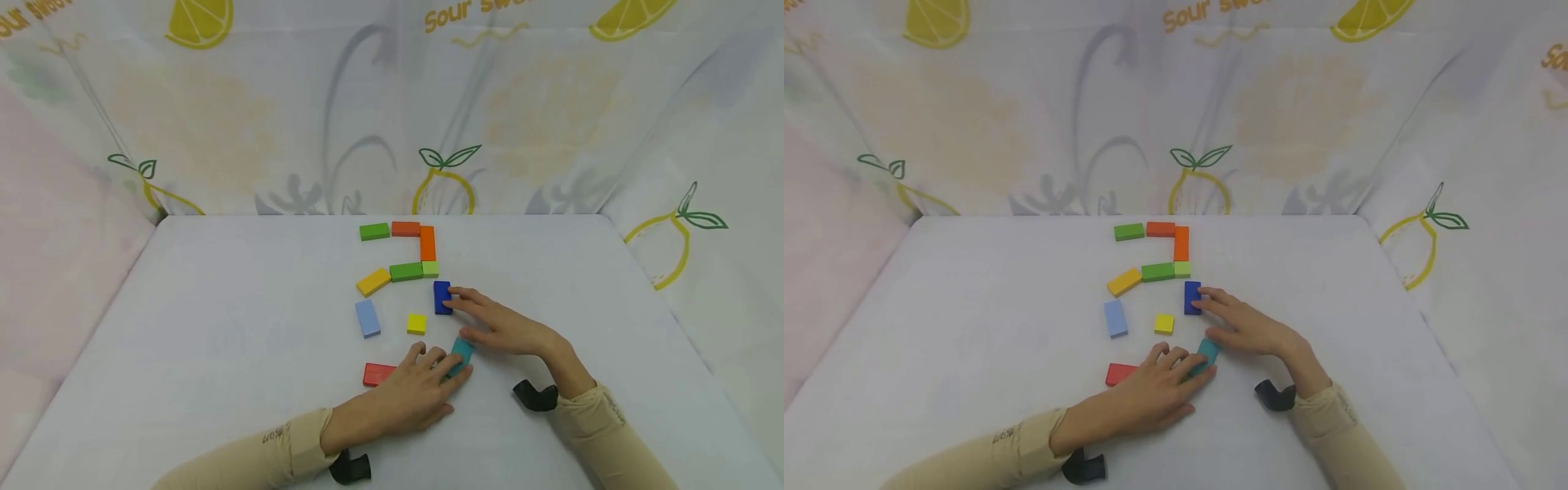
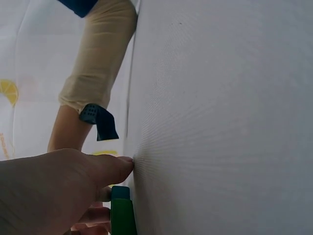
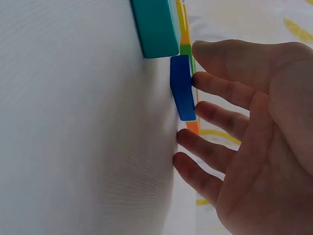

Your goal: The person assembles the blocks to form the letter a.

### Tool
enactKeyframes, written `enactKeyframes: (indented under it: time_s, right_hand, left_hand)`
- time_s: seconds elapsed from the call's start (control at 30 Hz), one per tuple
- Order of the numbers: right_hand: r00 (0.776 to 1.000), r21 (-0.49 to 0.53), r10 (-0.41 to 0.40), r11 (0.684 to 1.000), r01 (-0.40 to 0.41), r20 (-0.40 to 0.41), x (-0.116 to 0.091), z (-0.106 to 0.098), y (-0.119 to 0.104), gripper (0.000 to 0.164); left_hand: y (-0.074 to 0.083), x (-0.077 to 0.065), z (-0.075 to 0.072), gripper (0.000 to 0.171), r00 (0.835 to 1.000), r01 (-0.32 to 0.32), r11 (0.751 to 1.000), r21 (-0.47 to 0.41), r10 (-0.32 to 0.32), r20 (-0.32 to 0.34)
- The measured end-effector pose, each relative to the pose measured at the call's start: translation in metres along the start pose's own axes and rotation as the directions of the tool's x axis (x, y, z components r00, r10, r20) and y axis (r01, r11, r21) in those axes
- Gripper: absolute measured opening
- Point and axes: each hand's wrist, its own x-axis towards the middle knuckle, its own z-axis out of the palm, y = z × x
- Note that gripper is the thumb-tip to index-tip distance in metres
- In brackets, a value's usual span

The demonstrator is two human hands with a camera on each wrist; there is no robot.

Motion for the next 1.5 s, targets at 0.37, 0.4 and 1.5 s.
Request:
enactKeyframes:
  time_s: [0.37,0.4,1.5]
  right_hand:
    - [1.000,-0.002,-0.027,1.000,0.027,-0.005,0.003,0.002,0.002,0.051]
    - [1.000,0.002,-0.029,1.000,0.029,-0.007,0.003,0.002,0.002,0.051]
    - [0.997,-0.023,0.062,0.998,-0.063,-0.039,0.004,0.006,0.001,0.057]
  left_hand:
    - [-0.001,0.001,-0.001,0.058,0.999,0.036,0.999,0.004,-0.036,-0.004]
    - [-0.001,0.001,-0.002,0.057,0.999,0.040,0.999,0.004,-0.040,-0.009]
    - [-0.171,-0.052,-0.018,0.065,0.932,0.356,0.829,-0.432,-0.278,0.233]
